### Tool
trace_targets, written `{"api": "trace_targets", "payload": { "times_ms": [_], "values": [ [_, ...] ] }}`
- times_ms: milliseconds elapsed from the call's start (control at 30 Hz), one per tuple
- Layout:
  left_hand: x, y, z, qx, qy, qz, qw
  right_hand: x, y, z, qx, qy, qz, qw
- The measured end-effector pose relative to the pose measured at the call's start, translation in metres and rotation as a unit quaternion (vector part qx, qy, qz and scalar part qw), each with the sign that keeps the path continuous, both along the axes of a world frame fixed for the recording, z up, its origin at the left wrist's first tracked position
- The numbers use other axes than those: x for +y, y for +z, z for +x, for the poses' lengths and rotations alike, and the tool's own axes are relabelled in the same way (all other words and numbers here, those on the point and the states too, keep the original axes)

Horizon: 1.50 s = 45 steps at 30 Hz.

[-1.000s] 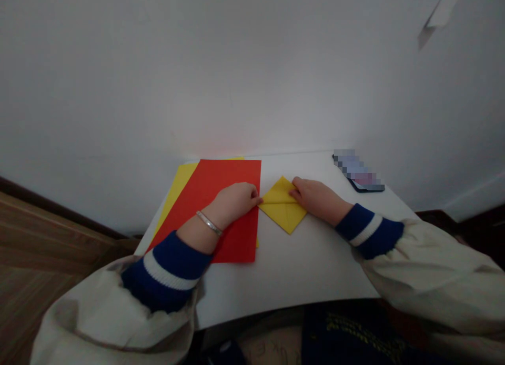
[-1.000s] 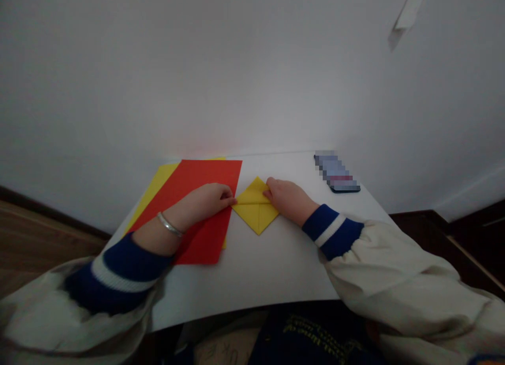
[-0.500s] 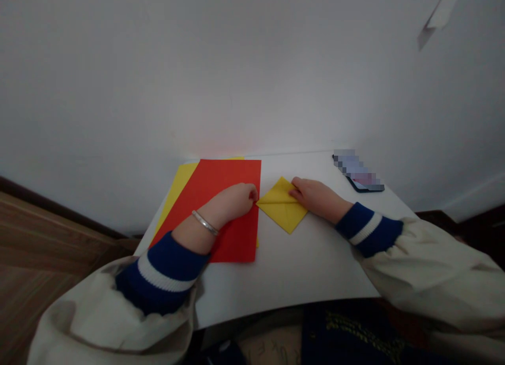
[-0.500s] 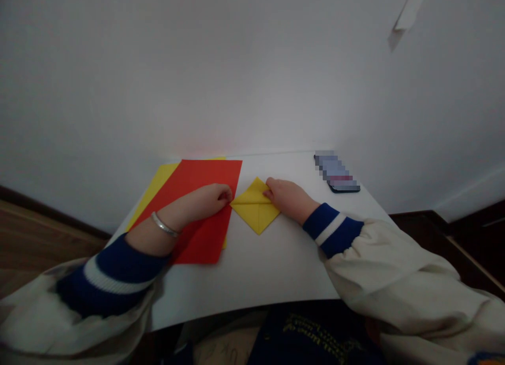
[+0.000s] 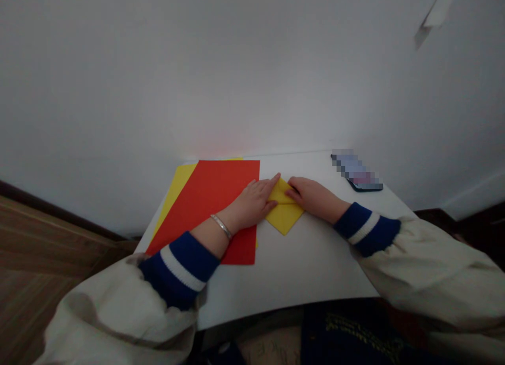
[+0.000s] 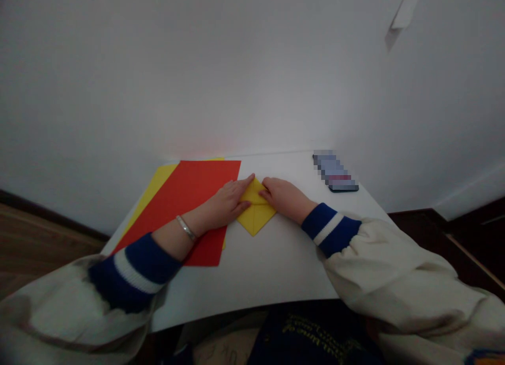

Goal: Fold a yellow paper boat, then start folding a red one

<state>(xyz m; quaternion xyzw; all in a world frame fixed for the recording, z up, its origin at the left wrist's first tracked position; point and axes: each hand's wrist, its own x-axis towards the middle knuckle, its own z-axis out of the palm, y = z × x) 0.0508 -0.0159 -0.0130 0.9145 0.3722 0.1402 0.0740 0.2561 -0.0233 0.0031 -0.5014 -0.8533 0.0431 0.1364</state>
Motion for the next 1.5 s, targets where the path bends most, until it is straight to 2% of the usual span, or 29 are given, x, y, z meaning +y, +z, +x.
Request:
{"api": "trace_targets", "payload": {
  "times_ms": [100, 233, 333, 500, 667, 900, 1100, 1300, 1500],
  "values": [
    [0.002, 0.0, 0.003, -0.001, 0.013, -0.001, 1.0, 0.003, -0.004, 0.0, 0.022, 0.005, 0.041, 0.999],
    [0.001, 0.001, 0.005, 0.002, 0.03, -0.007, 1.0, 0.004, -0.007, 0.001, 0.072, -0.034, 0.038, 0.996],
    [-0.001, 0.002, 0.005, 0.006, 0.036, -0.013, 0.999, 0.003, -0.006, 0.002, 0.101, -0.06, 0.016, 0.993],
    [-0.003, 0.006, 0.004, 0.005, 0.042, -0.022, 0.999, 0.004, -0.006, 0.002, 0.173, -0.063, -0.058, 0.981],
    [-0.002, 0.006, 0.003, -0.012, 0.045, -0.032, 0.998, 0.007, -0.01, 0.002, 0.216, -0.063, -0.059, 0.973],
    [-0.004, 0.002, 0.004, -0.002, 0.049, -0.003, 0.999, 0.005, -0.01, 0.0, 0.255, -0.044, -0.113, 0.959],
    [-0.005, 0.002, 0.006, 0.019, 0.019, 0.015, 1.0, 0.007, -0.013, 0.0, 0.241, -0.048, -0.097, 0.964],
    [-0.005, 0.004, 0.008, 0.031, 0.029, 0.015, 0.999, 0.009, -0.012, 0.0, 0.199, -0.051, -0.074, 0.976],
    [-0.004, 0.006, 0.008, 0.048, 0.012, 0.025, 0.998, 0.008, -0.011, -0.001, 0.168, -0.056, -0.048, 0.983]
  ]
}}
